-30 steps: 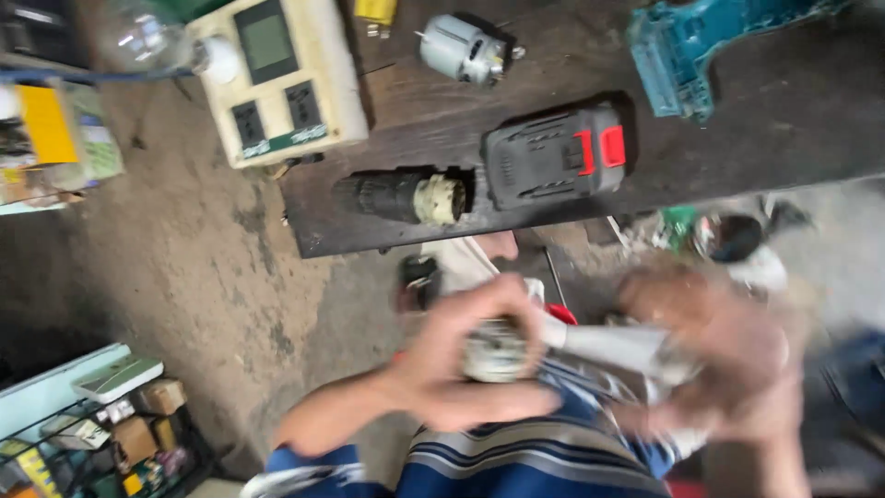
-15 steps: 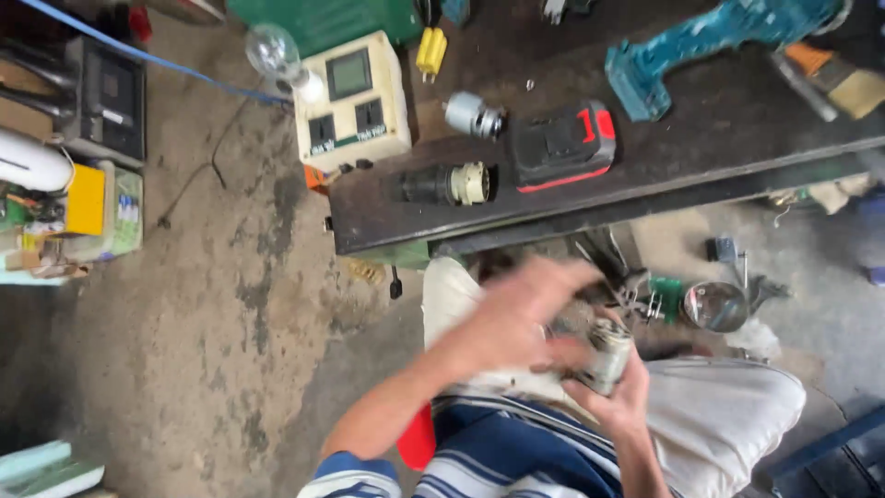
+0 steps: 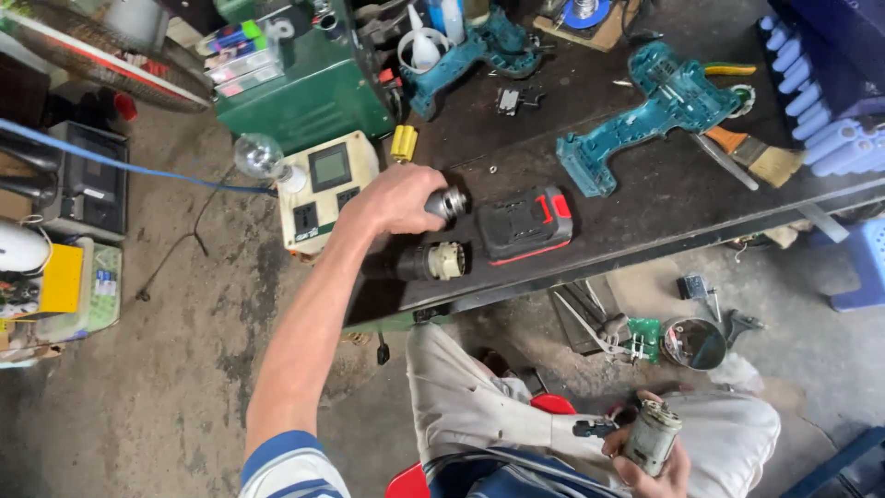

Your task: Inspecting and repairing a DC motor and switch assembly from a power tool.

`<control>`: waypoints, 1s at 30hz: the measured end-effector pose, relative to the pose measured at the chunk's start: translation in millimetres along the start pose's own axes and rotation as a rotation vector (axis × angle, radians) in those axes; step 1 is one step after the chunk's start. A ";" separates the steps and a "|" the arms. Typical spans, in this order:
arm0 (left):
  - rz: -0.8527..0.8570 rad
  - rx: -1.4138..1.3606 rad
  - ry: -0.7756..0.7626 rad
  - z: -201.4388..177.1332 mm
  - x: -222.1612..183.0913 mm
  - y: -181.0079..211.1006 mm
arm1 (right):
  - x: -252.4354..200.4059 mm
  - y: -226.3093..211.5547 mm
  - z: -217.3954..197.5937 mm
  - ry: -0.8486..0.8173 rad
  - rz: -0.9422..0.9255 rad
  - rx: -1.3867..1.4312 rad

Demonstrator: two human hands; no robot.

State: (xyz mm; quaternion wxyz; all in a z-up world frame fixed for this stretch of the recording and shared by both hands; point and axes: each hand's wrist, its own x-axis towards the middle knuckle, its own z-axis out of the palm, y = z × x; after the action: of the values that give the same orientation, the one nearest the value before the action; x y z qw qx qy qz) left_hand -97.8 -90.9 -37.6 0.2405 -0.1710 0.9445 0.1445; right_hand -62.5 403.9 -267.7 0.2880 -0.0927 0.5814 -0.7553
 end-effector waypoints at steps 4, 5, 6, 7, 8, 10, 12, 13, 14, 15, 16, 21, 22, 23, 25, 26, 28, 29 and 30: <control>-0.131 -0.251 0.249 12.0 57.1 -12.6 | 14.3 2.9 -14.6 0.031 -0.017 -0.076; -0.189 -0.312 0.418 12.2 76.4 -13.6 | 19.1 6.3 -20.5 -0.023 -0.036 -0.051; -0.248 -0.373 0.588 12.6 95.7 -14.4 | 23.8 9.6 -26.6 -0.077 -0.055 -0.025; -0.246 -0.367 0.586 12.1 109.2 -10.5 | 26.5 9.1 -24.5 -0.074 -0.055 -0.019; -0.318 -0.364 0.642 11.9 122.8 -6.5 | 29.3 8.6 -22.7 -0.077 -0.081 -0.022; -0.390 -0.363 0.694 10.5 138.4 1.9 | 31.0 5.6 -20.2 -0.077 -0.103 -0.028; -0.477 -0.454 0.658 4.9 141.4 7.1 | 30.9 3.4 -13.9 -0.048 -0.082 0.048; -0.481 -0.453 0.655 3.7 135.0 7.5 | 30.7 3.2 -13.5 -0.049 -0.077 0.049; -0.470 -0.423 0.613 2.3 127.9 7.7 | 29.9 2.9 -12.6 -0.053 -0.059 0.055; -0.465 -0.394 0.577 0.0 119.1 6.5 | 31.6 2.1 -12.2 -0.065 -0.043 0.059; -0.475 -0.395 0.579 -4.8 89.0 14.4 | 34.3 1.3 -13.9 -0.074 -0.039 0.060; -0.137 -0.043 -0.011 -11.5 -50.7 39.9 | 37.3 0.4 -16.0 -0.047 0.029 0.021; -0.135 -0.038 -0.013 5.1 -54.6 36.6 | 37.0 -3.5 -12.9 -0.044 0.029 0.026; -0.162 0.031 -0.103 22.1 -60.7 32.5 | 38.0 -8.2 -10.1 -0.021 0.060 0.033; -0.193 0.098 -0.192 53.8 -65.8 16.9 | 39.5 -12.9 -5.7 -0.004 0.091 0.039; -0.110 0.156 -0.068 68.6 -64.1 5.8 | 40.6 -12.9 -4.6 -0.033 0.059 0.032; -0.022 0.210 0.059 79.6 -58.3 -5.2 | 41.7 -16.1 -0.4 -0.061 0.023 0.019; 0.035 0.237 0.122 78.6 -56.2 -4.5 | 38.8 -19.7 1.5 -0.059 0.004 0.018; 0.093 0.264 0.186 77.6 -54.1 -4.3 | 36.0 -23.2 3.7 -0.057 -0.016 0.018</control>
State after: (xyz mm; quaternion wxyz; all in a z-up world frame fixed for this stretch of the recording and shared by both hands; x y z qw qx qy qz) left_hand -20.0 -53.4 -76.5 0.1656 -0.1069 0.9803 0.0137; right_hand -97.8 385.0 -252.0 0.2989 -0.1163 0.5655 -0.7598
